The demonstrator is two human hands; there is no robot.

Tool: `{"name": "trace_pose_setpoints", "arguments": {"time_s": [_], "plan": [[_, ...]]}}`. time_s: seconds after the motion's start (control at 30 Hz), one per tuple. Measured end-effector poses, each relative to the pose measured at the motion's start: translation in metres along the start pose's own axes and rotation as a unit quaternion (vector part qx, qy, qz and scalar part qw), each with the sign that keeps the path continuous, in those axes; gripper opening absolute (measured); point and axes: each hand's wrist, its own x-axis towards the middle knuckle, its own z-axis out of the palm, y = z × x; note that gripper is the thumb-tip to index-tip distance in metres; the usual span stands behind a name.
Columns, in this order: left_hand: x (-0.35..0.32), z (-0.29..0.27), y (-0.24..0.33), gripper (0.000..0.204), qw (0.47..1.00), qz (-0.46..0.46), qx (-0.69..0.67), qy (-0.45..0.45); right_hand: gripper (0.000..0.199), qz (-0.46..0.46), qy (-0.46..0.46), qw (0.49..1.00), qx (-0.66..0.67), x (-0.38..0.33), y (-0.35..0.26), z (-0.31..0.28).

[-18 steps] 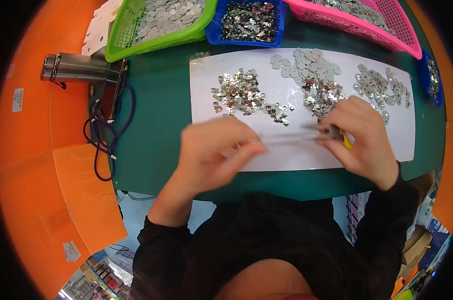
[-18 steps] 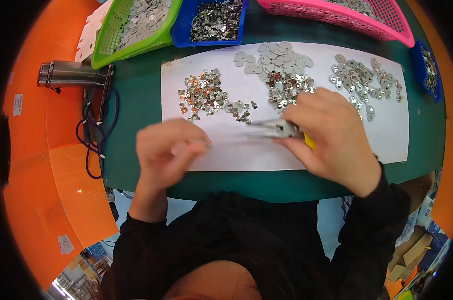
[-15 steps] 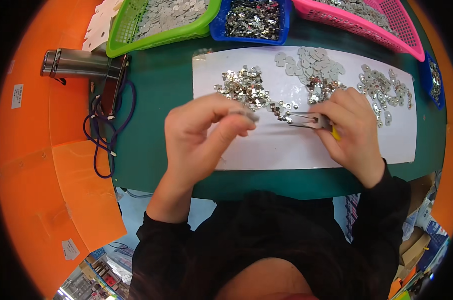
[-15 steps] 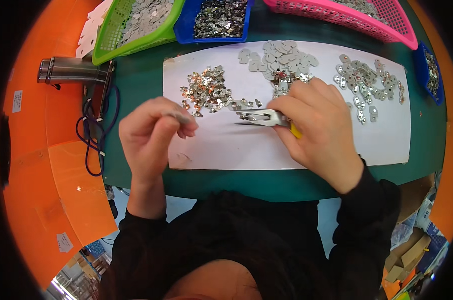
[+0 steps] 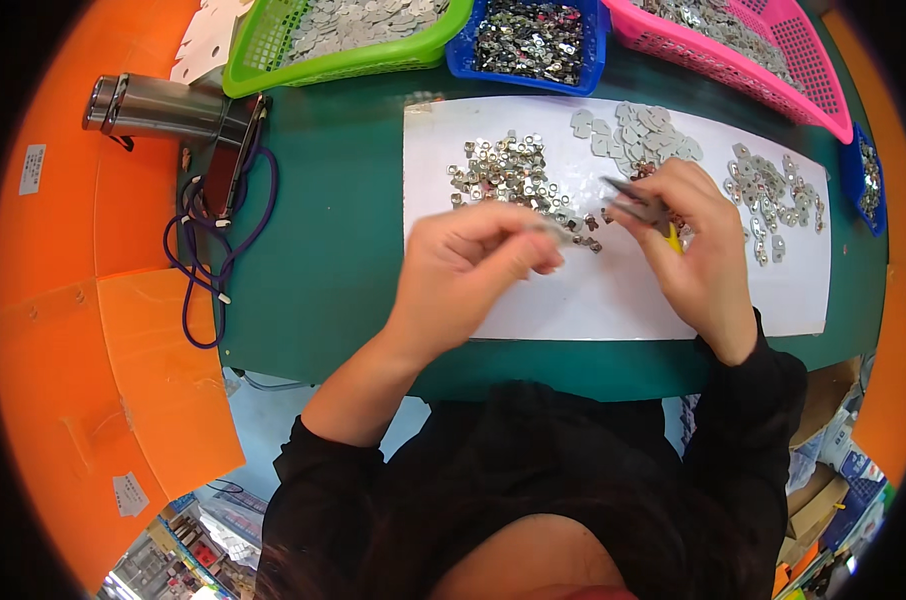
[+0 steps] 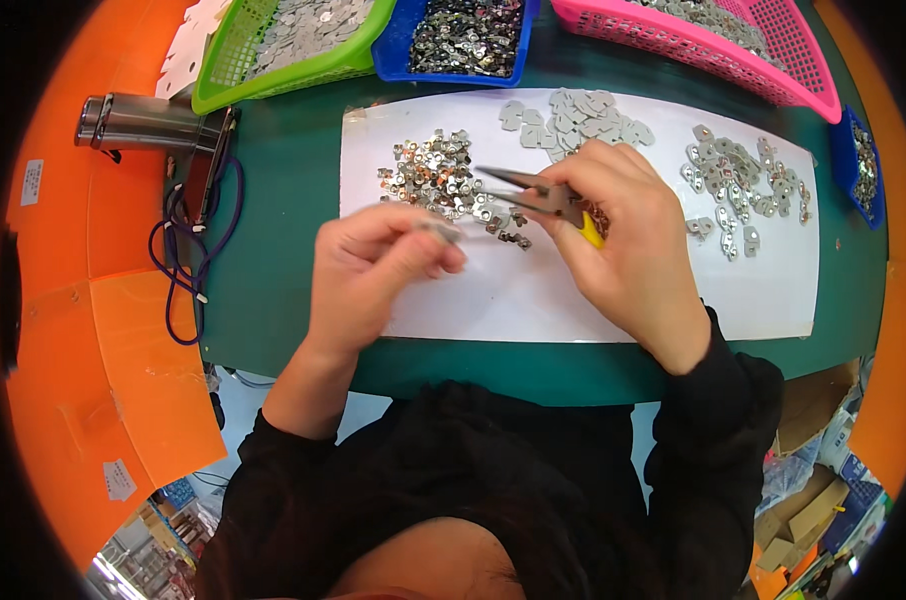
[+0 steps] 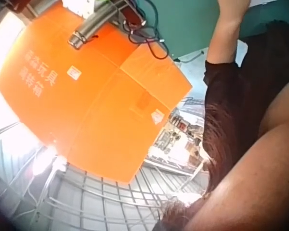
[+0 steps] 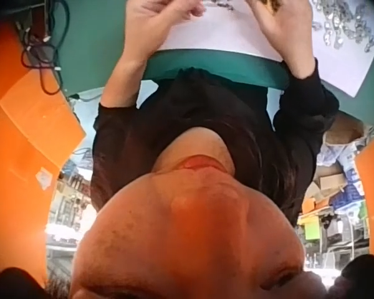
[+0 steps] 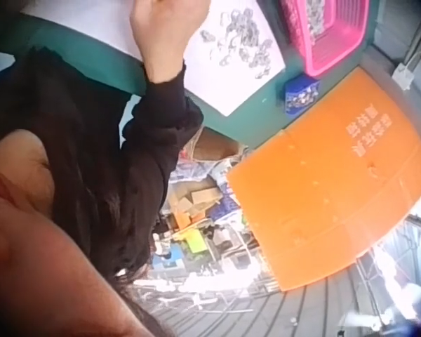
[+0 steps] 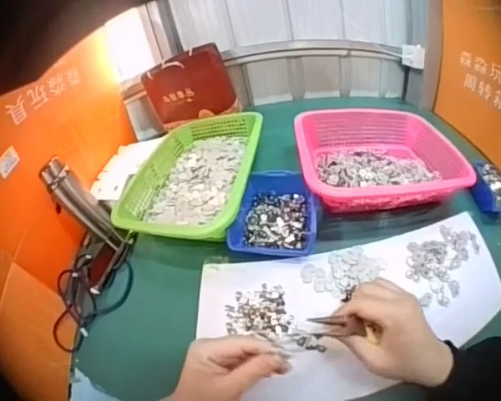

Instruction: Using pliers to assemble small metal components on a workbench.

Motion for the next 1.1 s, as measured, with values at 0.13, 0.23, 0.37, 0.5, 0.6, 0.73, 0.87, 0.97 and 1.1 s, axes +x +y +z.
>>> {"name": "trace_pose_setpoints", "arguments": {"time_s": [0.13,0.23,0.37,0.5,0.6,0.73,0.87,0.97,1.1], "plan": [[0.001,0.005,-0.005,0.012,0.979,0.130,0.154,-0.041,0.011,0.061,-0.050,0.989,0.125,-0.002,-0.014,-0.004],[0.000,0.008,-0.012,0.014,0.977,0.157,0.136,-0.037,0.010,0.039,-0.049,0.991,0.115,-0.004,-0.017,-0.002],[-0.001,0.010,-0.007,0.011,0.986,-0.054,-0.145,-0.058,0.013,-0.091,0.059,0.994,-0.020,-0.010,-0.013,0.005],[-0.001,0.007,-0.011,0.012,0.960,-0.086,-0.255,-0.075,0.017,-0.121,0.096,0.988,-0.018,-0.013,-0.014,0.012],[0.000,0.007,-0.011,0.012,0.952,-0.101,-0.277,-0.078,0.016,-0.073,0.078,0.994,0.033,-0.013,-0.009,0.013],[0.000,0.005,-0.013,0.014,0.945,-0.104,-0.303,-0.071,0.013,-0.034,0.061,0.996,0.048,-0.013,-0.007,0.014],[-0.001,0.003,-0.011,0.017,0.946,-0.118,-0.293,-0.070,0.011,0.013,0.039,0.996,0.074,-0.009,-0.010,0.011],[-0.001,0.003,-0.008,0.019,0.952,-0.129,-0.269,-0.063,0.014,0.037,0.024,0.995,0.094,-0.009,-0.006,0.010],[-0.001,0.003,-0.009,0.018,0.954,-0.130,-0.264,-0.064,0.009,0.015,0.003,0.995,0.094,-0.008,-0.006,0.008]]}}
